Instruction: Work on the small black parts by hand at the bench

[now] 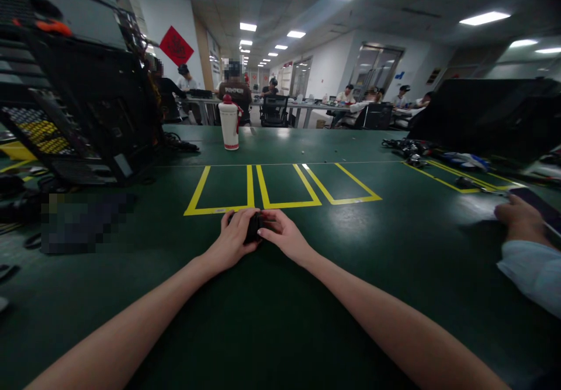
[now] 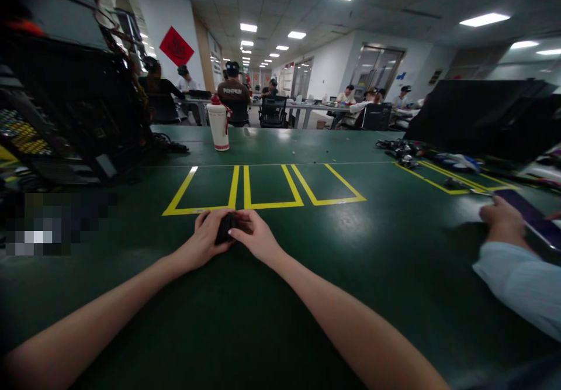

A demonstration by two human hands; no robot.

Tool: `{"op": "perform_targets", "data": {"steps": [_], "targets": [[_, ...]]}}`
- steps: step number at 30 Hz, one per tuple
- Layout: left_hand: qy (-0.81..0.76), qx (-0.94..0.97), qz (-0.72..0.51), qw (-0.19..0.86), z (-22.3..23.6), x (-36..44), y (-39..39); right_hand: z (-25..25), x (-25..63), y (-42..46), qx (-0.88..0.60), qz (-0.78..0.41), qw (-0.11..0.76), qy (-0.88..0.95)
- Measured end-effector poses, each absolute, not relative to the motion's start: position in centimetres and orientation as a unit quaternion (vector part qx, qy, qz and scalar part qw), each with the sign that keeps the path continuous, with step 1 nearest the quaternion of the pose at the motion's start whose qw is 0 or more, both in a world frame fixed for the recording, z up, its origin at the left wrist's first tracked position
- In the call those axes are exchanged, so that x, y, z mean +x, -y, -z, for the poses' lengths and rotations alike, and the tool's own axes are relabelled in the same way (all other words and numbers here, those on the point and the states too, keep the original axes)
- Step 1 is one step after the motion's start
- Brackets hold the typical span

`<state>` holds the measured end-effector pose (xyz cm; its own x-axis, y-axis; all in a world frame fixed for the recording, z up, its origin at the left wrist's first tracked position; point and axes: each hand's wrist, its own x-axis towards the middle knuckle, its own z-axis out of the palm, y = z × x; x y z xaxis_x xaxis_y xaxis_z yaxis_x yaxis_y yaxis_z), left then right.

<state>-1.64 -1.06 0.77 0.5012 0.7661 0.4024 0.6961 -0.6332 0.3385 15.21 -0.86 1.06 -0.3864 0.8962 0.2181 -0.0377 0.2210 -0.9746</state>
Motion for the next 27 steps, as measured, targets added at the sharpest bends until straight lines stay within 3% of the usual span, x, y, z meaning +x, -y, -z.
{"op": "perform_targets", "data": {"steps": [27], "targets": [[-0.419,0.867,-0.254,0.087,-2.2,-1.7,1.9,-0.8,15.0,0.7,-0.318,-0.523,0.452,0.649]]}}
